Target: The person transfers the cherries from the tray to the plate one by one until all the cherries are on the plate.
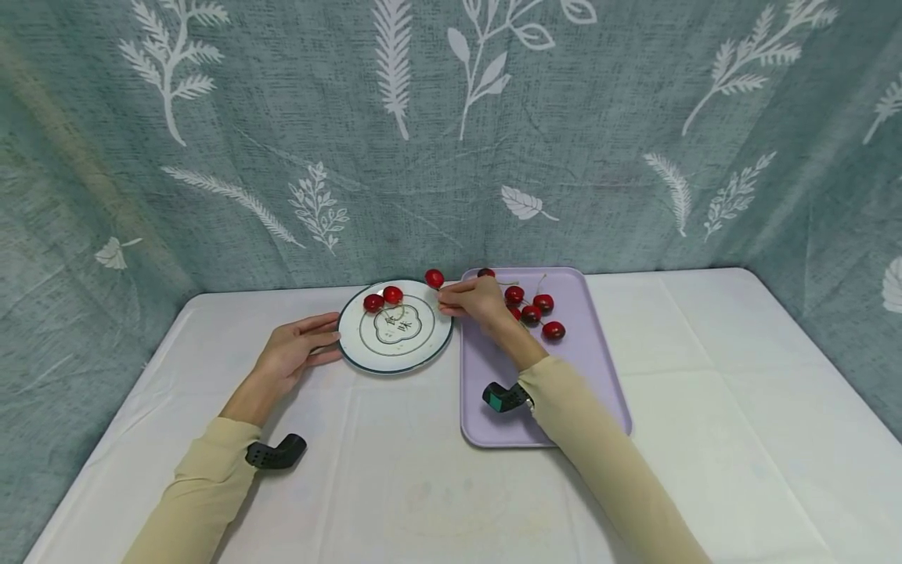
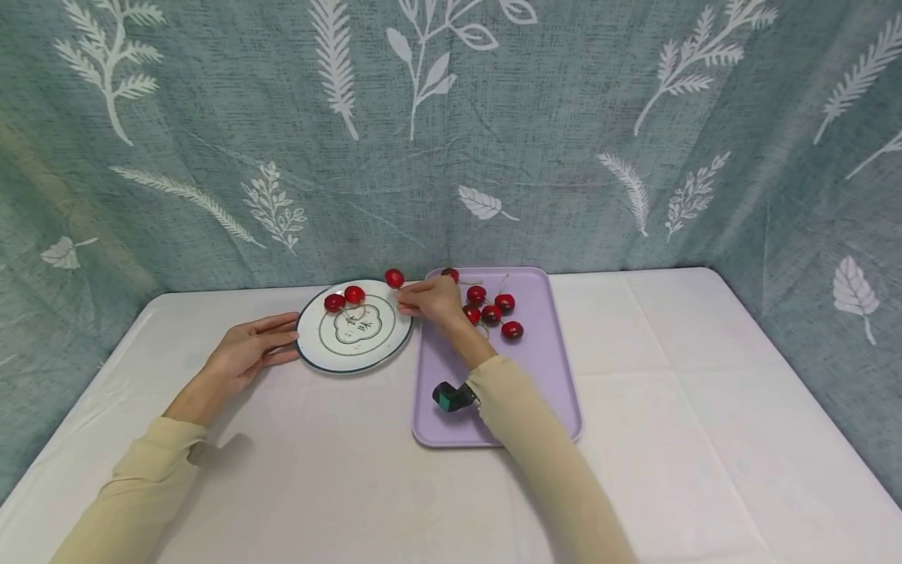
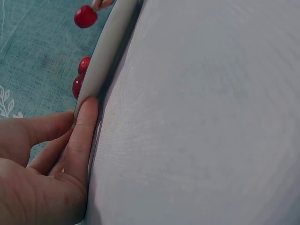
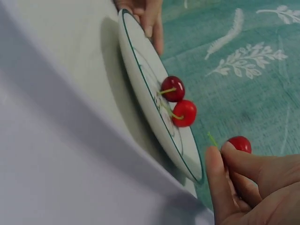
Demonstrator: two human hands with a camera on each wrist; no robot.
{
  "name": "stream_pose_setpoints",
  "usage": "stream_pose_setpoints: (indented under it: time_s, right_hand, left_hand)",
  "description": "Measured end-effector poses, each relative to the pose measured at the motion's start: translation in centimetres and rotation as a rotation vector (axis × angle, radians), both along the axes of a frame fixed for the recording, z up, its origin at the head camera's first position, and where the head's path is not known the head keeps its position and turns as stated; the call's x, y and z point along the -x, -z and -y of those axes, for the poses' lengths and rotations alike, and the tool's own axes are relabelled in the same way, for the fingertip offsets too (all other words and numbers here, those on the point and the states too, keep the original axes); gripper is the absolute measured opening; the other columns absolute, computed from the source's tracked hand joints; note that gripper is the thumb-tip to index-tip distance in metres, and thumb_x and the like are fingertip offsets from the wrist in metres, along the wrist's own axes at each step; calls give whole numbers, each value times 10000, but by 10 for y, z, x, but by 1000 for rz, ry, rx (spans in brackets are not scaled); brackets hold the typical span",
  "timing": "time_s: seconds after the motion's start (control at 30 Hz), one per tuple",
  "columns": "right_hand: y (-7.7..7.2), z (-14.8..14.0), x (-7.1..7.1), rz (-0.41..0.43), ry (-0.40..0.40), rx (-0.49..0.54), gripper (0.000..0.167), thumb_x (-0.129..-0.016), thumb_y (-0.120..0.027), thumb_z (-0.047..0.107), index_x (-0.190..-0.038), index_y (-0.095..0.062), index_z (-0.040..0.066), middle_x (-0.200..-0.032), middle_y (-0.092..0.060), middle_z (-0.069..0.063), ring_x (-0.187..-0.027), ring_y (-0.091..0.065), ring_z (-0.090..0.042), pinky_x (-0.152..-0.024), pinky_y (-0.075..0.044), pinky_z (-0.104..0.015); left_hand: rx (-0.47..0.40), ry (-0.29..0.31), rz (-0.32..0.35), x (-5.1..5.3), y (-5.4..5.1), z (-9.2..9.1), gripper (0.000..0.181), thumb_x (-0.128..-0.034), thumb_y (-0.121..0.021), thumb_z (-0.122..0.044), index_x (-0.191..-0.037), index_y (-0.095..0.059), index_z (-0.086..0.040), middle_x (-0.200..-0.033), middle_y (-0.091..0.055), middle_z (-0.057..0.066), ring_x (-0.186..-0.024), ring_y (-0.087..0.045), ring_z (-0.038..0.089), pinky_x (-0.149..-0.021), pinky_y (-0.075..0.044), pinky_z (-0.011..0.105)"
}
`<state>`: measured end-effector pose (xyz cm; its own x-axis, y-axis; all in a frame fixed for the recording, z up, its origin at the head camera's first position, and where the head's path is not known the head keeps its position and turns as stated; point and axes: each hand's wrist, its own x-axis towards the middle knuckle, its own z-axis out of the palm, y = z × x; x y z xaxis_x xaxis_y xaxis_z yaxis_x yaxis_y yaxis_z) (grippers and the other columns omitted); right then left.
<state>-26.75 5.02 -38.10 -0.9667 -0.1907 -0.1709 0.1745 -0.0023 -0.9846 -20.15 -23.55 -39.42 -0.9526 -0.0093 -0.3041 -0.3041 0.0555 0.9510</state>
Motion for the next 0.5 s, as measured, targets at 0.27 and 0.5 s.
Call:
stream_pose_setpoints:
  time_s: [0.27,0.5]
  right_hand:
    - [2,16,0,50,56,51,252,-888,-671,-61,-1128,-668,-138,-1123,-667,-276,-645,-695,-95,-747,-620,-244]
    - [5,29,-2,-23,88,-32,208,-880,-675,-69,-1069,-685,-154,-1079,-677,-284,-723,-728,-203,-732,-627,-265]
  left_hand:
    - [-11,-3,11,1,0,0,572,-979,-538,16,-1512,-334,-8,-1536,-326,228,-827,-676,18,-863,-584,253]
    - [0,-11,15,2,-1,0,566,-981,-538,11,-1511,-341,-12,-1535,-333,223,-823,-673,10,-858,-586,252]
